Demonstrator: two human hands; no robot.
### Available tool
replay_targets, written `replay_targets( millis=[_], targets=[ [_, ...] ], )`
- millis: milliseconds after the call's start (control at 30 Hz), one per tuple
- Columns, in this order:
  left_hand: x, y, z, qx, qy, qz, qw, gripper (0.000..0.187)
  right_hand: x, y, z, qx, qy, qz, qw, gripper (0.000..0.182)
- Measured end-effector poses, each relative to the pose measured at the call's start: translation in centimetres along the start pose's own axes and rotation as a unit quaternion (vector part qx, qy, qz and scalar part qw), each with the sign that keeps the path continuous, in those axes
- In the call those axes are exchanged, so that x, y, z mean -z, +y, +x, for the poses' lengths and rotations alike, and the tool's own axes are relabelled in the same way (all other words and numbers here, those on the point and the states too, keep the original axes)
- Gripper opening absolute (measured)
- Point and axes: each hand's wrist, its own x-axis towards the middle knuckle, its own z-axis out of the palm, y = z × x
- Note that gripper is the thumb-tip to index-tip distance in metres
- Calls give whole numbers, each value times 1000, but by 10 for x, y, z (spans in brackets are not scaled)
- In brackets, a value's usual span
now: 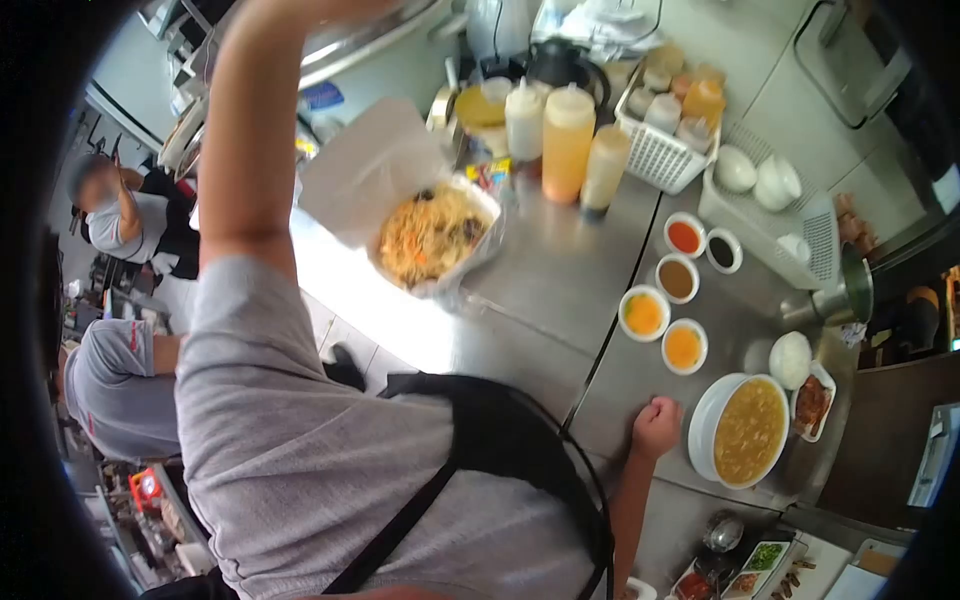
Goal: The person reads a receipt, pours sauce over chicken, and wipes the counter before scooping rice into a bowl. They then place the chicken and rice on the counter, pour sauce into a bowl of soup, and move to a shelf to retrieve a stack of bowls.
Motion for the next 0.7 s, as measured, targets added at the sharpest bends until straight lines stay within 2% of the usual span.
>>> replay_targets(
  millis=[67,100,133,167,200,233,267,300,367,533,600,667,700],
  targets=[
    [16,-28,-39,90,-3,20,996,36,-1,-1,2,1,5,-16,1000,5],
    [24,-50,-63,105,-29,51,993,48,0,-1,-1,-1,8,-26,1000,5],
    [24,-66,-85,86,6,38,996,47,-2,0,-5,-2,9,-35,999,4],
    [23,-67,-104,186,26,-10,982,46,-4,2,-2,-3,25,-44,999,4],
    [23,-73,-124,228,11,11,974,46,-3,2,1,-9,27,-45,999,4],
    [16,-83,-146,232,18,31,972,50,-1,1,-3,-18,18,-44,999,4],
    [9,-89,-162,276,10,-60,959,48,1,0,-4,-19,25,-43,999,3],
    [1,-91,-177,265,-2,-45,963,44,1,-1,-3,-16,26,-42,999,3],
    [-16,-85,-189,323,-37,-132,937,40,1,-3,-2,-10,41,-36,998,3],
    [-68,-66,-192,330,-91,-289,894,39,3,-7,-5,-20,43,-42,998,3],
    [-94,-64,-194,304,-152,-239,910,41,3,-9,-4,-29,37,-50,998,3],
    [-121,-62,-199,228,-195,-115,947,44,1,-7,-4,-30,32,-57,997,2],
    [-130,-58,-201,242,-213,-96,942,45,1,-5,-4,-33,31,-60,997,2]
  ],
)
